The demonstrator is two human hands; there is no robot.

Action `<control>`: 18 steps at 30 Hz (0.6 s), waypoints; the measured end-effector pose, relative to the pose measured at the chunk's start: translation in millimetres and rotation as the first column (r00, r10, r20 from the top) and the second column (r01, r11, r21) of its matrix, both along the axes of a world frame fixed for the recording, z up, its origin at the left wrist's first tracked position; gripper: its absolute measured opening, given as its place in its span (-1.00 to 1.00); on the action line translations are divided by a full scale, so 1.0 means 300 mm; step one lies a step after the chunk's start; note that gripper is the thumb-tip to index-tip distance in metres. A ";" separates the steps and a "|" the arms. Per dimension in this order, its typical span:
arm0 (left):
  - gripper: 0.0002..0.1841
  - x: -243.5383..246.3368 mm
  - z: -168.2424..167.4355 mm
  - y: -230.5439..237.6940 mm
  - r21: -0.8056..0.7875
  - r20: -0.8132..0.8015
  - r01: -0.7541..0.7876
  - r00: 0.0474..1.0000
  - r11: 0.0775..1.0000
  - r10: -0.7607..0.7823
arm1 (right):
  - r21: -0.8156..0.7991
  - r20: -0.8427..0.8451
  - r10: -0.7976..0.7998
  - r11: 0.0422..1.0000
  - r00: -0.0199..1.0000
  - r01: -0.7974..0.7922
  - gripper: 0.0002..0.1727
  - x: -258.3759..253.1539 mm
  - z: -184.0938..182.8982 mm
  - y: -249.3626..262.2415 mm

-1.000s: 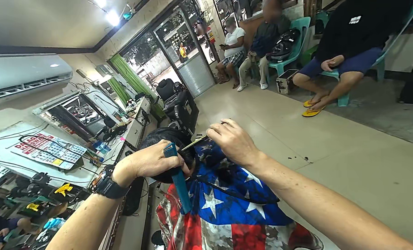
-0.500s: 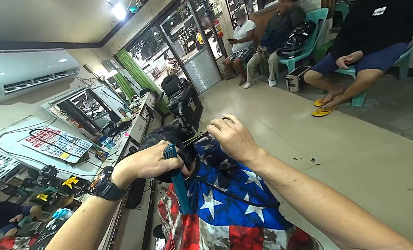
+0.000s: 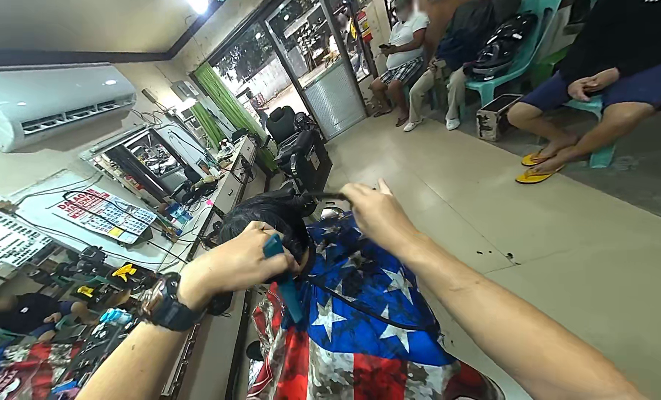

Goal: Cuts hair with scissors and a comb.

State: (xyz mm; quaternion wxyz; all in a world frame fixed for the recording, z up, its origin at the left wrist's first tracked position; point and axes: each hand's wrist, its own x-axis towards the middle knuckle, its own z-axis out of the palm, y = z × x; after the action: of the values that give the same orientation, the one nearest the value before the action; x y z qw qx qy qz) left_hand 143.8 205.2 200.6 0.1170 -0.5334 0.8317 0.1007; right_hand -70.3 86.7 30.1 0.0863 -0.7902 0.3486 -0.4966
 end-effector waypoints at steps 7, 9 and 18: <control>-0.50 -0.085 -0.098 0.100 0.170 -0.441 0.347 0.863 0.922 -0.244 | 0.681 0.658 -0.073 0.482 0.750 -0.551 -0.33 -0.232 -0.230 -0.069; -0.48 -0.065 -0.055 0.099 0.131 -0.512 0.257 0.845 0.958 -0.157 | 0.546 0.814 -0.077 0.438 0.576 -0.714 -0.40 -0.258 -0.264 -0.056; -0.47 -0.013 0.088 -0.011 -0.177 -0.679 -0.011 0.725 0.984 -0.114 | 0.320 0.944 0.012 0.210 0.330 -0.924 -0.26 -0.087 -0.003 0.043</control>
State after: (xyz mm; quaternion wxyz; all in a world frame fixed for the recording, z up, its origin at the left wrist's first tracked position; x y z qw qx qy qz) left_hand 140.0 201.9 227.2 -0.2418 -0.4427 0.8358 0.2167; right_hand -96.4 99.6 29.2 0.7960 -0.3651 0.1461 -0.4601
